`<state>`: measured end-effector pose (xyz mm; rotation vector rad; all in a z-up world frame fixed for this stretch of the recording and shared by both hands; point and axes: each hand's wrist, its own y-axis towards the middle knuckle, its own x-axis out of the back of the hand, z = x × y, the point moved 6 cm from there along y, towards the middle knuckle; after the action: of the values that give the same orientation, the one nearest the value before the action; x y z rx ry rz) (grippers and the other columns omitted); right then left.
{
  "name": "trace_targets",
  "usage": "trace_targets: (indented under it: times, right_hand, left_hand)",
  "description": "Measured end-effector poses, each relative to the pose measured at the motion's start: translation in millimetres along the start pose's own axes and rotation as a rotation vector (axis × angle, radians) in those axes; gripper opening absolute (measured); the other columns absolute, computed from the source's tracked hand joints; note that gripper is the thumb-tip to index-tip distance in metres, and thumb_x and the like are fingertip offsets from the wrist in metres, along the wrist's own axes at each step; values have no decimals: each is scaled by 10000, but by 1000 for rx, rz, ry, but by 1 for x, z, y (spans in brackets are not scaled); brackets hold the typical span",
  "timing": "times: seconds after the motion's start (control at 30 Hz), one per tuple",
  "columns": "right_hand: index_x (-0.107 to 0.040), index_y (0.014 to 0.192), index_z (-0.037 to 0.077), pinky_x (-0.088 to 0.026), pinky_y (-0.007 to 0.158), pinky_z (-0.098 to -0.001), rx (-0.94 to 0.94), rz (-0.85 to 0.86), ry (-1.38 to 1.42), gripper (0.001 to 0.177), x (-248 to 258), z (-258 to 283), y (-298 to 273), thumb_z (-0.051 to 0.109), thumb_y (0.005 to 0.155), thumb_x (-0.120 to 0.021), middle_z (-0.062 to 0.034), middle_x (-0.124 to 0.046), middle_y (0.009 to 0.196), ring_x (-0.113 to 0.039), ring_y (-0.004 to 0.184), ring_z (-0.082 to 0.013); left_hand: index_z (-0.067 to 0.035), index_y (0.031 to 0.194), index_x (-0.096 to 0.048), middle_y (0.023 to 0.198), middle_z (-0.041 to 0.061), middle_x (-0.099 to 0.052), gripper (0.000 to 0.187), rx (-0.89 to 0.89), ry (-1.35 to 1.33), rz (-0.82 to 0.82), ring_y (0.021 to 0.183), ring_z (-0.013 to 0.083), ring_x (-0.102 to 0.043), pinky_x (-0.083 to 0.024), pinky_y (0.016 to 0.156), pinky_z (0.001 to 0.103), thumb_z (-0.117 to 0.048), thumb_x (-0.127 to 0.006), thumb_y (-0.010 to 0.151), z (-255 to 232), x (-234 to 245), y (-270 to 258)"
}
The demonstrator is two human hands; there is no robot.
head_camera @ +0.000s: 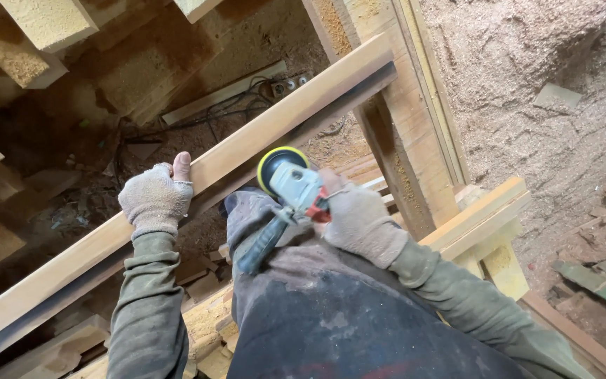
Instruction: Sanding a long wooden plank using a handheld angle grinder with a sanding disc attachment.
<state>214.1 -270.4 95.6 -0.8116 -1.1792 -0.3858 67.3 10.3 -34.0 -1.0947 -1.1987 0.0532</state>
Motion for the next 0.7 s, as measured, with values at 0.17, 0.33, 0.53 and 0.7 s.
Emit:
trace_targets:
  times: [0.17,0.33,0.53,0.7]
  right_hand:
    - [-415,1445,238,-630,755,-493,-33,206,5,855,-22,0,0,472,701,-764,-70,-635,1053,-730,922,-322]
    - [-438,1401,250,-624,794,-504,-213,213,21,899,-19,-36,3,606,662,-806,-67,-672,1021,-746,935,-345]
    - [-448,1347,305,-568,948,-471,-510,232,273,762,12,-95,10,496,706,-811,-42,-711,1058,-723,1045,-323]
    - [-416,1320,259,-555,935,-498,-601,163,166,706,20,-151,8,506,775,-791,-88,-727,1005,-737,1003,-354]
  left_hand:
    - [-170,1282,-727,1157,228,-765,902,-11,9,12,1154,419,-694,-512,979,553,-796,-104,1099,-1,1,0]
    - [-169,1269,-732,1148,224,-768,897,-13,10,5,1149,422,-696,-512,983,553,-790,-106,1106,1,-1,1]
    - [-154,1251,-741,1140,227,-773,902,-9,14,-7,1146,424,-700,-512,985,552,-781,-107,1113,0,1,-1]
    - [-146,1263,-732,1140,226,-773,911,-14,26,31,1155,429,-696,-510,989,554,-775,-90,1111,-5,5,-3]
